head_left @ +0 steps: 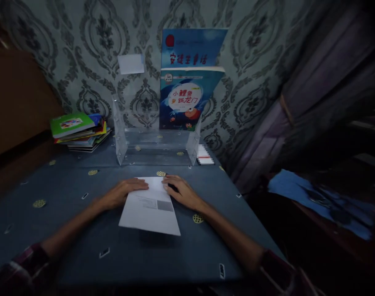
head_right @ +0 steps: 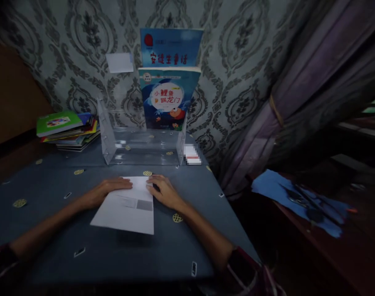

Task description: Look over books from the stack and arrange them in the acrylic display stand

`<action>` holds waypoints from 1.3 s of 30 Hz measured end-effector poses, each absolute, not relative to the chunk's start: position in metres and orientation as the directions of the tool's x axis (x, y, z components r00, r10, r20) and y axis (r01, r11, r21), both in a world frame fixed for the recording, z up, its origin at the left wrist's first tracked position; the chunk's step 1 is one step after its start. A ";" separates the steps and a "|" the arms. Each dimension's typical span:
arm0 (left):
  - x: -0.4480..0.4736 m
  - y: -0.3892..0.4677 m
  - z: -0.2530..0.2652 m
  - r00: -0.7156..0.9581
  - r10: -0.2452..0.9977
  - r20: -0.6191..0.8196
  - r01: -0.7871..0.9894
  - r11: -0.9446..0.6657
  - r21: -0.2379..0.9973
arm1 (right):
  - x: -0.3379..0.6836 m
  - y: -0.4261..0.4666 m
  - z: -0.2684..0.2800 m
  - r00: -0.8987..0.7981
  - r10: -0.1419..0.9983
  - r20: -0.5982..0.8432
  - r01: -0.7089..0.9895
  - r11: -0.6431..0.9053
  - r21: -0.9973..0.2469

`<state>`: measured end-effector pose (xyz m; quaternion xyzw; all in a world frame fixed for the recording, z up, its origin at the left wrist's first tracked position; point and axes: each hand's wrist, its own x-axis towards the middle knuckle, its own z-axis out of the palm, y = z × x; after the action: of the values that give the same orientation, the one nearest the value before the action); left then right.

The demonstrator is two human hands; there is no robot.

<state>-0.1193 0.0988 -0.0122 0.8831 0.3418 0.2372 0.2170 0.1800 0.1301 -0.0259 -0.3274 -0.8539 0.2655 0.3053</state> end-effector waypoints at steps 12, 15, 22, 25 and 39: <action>-0.105 0.090 -0.004 0.114 0.979 0.168 0.160 -0.185 0.970 | 0.157 0.111 -0.013 -0.582 0.790 0.194 -0.041 0.210 -0.977; -0.108 0.084 -0.005 0.176 0.976 0.128 0.138 -0.153 0.979 | 0.152 0.114 -0.018 -0.596 0.785 0.167 -0.036 0.182 -0.983; -0.112 0.081 -0.006 0.234 0.971 0.055 0.112 -0.083 0.990 | 0.146 0.123 -0.019 -0.560 0.825 0.071 -0.022 0.071 -0.997; -0.112 0.080 -0.006 0.250 0.967 0.037 0.120 -0.069 0.990 | 0.145 0.120 -0.017 -0.540 0.838 0.082 -0.039 0.072 -0.997; -0.095 0.081 -0.010 0.325 0.945 -0.050 -0.063 0.074 0.995 | 0.168 0.117 -0.010 -0.500 0.864 -0.053 -0.315 -0.239 -0.918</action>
<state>-0.0946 0.0812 -0.0103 0.5400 0.4080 0.4139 0.6088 0.1684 0.1172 -0.0097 -0.2944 -0.4662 0.7300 0.4038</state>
